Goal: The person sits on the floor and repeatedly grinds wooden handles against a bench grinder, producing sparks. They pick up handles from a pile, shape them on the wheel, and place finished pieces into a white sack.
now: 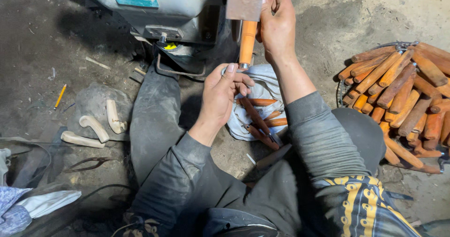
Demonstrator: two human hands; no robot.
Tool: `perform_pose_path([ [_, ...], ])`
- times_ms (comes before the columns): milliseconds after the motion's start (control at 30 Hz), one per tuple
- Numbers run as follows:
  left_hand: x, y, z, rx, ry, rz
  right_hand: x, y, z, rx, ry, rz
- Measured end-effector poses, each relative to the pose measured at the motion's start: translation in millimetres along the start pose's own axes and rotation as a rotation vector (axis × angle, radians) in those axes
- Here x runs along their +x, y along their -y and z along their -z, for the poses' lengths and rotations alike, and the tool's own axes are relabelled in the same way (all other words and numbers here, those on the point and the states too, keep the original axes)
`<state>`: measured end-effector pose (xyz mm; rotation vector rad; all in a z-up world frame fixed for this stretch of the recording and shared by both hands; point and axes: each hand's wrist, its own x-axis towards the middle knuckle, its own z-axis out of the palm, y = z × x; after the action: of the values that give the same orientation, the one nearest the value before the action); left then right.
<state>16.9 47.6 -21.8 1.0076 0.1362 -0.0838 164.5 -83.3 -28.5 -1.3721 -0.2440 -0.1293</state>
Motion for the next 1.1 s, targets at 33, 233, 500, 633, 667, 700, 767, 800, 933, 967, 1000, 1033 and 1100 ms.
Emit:
perform_pose_path([
  [33, 1, 2, 2, -0.045, 0.006, 0.012, 0, 1, 0, 0.015, -0.005, -0.019],
  [233, 5, 25, 5, -0.381, 0.008, 0.078, 4, -1, 3, 0.162, 0.030, -0.085],
  [500, 3, 24, 1, -0.326, 0.015, 0.064, 0, 0, 0, 0.139, 0.028, -0.038],
  [633, -7, -6, 1, 0.329, -0.010, -0.081, -10, 0, -6, 0.082, 0.029, -0.032],
  [667, -10, -11, -2, 0.491, -0.030, -0.113, -11, -1, -6, 0.035, 0.028, 0.055],
  [700, -13, -14, -5, 0.557, -0.039, -0.139, -12, -3, -7, -0.012, 0.027, 0.141],
  [767, -17, -17, -10, 0.691, -0.061, -0.193, -12, -7, -7, -0.043, 0.031, 0.206],
  [800, -18, -19, -11, 0.647, -0.058, -0.174, -12, -8, -7, -0.027, 0.035, 0.185],
  [933, -8, -22, -6, 0.439, -0.011, -0.113, -8, -11, -6, -0.089, -0.036, 0.089],
  [967, -5, -22, -4, 0.379, 0.008, -0.097, -7, -11, -6, -0.068, -0.035, 0.082],
  [1000, -3, -20, -1, 0.334, 0.012, -0.082, -6, -11, -7, -0.046, -0.034, 0.074],
  [1033, -1, -17, 0, 0.288, 0.016, -0.067, -5, -10, -6, -0.025, -0.033, 0.066],
  [1100, 2, -10, 4, 0.165, 0.024, -0.034, -4, -9, -6, 0.004, -0.035, 0.050],
])
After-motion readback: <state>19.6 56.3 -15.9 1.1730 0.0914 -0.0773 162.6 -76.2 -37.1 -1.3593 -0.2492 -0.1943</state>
